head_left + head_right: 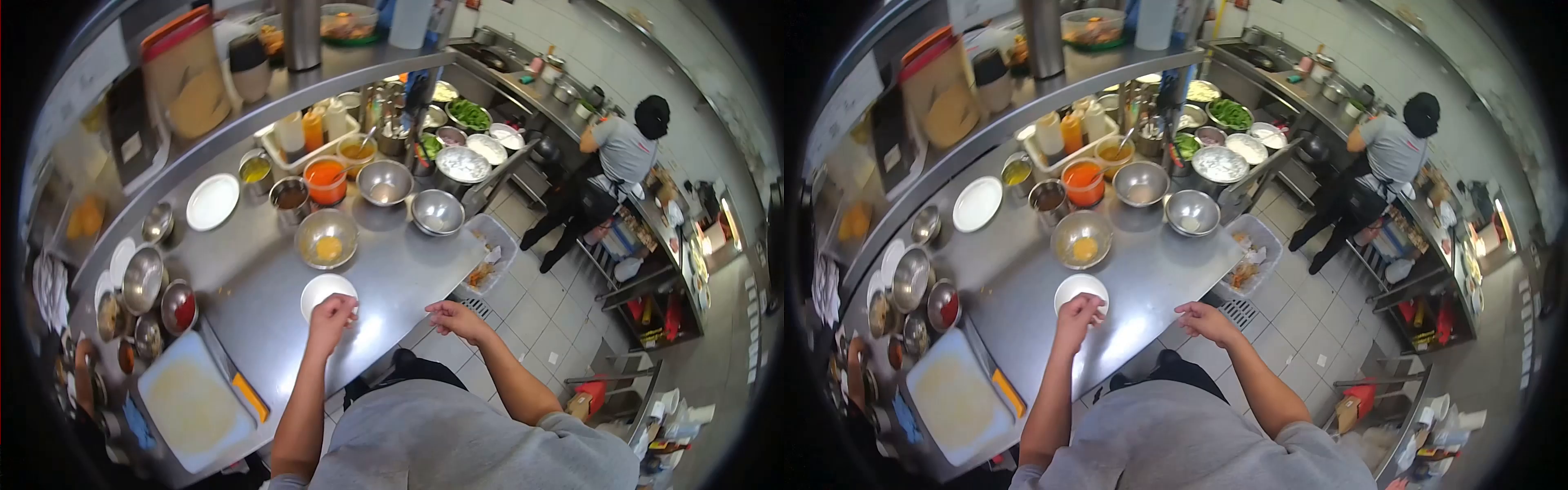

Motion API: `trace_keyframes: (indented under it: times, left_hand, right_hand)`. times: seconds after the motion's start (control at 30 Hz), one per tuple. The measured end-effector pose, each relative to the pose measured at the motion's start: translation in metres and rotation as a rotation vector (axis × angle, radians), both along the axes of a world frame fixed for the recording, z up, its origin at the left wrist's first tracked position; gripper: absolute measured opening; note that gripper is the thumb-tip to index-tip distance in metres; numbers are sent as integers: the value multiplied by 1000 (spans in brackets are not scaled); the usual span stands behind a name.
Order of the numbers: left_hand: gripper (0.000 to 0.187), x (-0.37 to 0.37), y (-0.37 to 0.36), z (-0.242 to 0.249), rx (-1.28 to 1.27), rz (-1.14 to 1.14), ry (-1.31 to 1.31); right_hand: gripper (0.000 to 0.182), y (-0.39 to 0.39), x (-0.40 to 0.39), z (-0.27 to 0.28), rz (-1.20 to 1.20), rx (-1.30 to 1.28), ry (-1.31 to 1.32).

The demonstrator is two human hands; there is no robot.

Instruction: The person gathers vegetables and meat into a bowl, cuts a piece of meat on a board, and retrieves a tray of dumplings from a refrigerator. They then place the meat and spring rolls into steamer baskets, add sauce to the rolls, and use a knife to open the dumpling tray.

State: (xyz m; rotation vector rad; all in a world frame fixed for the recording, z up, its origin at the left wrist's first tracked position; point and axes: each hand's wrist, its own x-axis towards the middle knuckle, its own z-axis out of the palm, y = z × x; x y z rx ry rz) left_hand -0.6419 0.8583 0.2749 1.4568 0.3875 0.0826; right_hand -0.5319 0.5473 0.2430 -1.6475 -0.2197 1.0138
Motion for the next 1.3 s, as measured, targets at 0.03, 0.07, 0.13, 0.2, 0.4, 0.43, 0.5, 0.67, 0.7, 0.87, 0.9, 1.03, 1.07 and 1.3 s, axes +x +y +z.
trace_keyframes:
  times: [0.03,0.07,0.13,0.2,0.4,0.43,0.5,0.67,0.7,0.87,0.9,1.03,1.07,1.3]
  left_hand:
    - [23,23,-8,1,1,-57,-11]
    - [23,47,-17,1,40,-106,-17]
    - [25,93,-36,5,79,-173,-22]
    - [35,137,-54,6,200,-222,-39]
    - [66,265,-87,-36,782,-17,-60]
    - [66,286,-93,-46,786,-3,-59]
    - [76,320,-103,-64,957,57,89]
    - [55,360,-113,-71,912,114,278]
    - [46,362,-112,-69,927,127,311]
    - [25,364,-120,-44,1090,213,391]
    - [22,362,-120,-39,1097,224,329]
    - [20,357,-134,-3,1090,290,152]
    - [20,357,-136,1,1094,297,149]
    - [37,340,-149,13,1185,442,-191]
  right_hand:
    - [35,-6,4,5,-81,1,-18]
    - [35,-13,11,10,-107,14,-27]
    - [34,-31,22,17,-231,57,-60]
    - [34,-50,46,25,-310,83,-96]
    - [37,-89,204,62,-474,154,-338]
    - [37,-91,240,71,-463,199,-383]
    - [34,-90,318,82,-465,246,-464]
    - [30,-75,507,98,-436,209,-693]
    - [30,-70,543,96,-410,188,-701]
    - [33,-29,668,65,-448,203,-656]
    - [33,-22,695,47,-432,210,-649]
    - [38,-5,751,27,-483,89,-915]
    - [38,-4,754,34,-474,-2,-996]
    - [35,19,792,41,-287,-346,-1181]
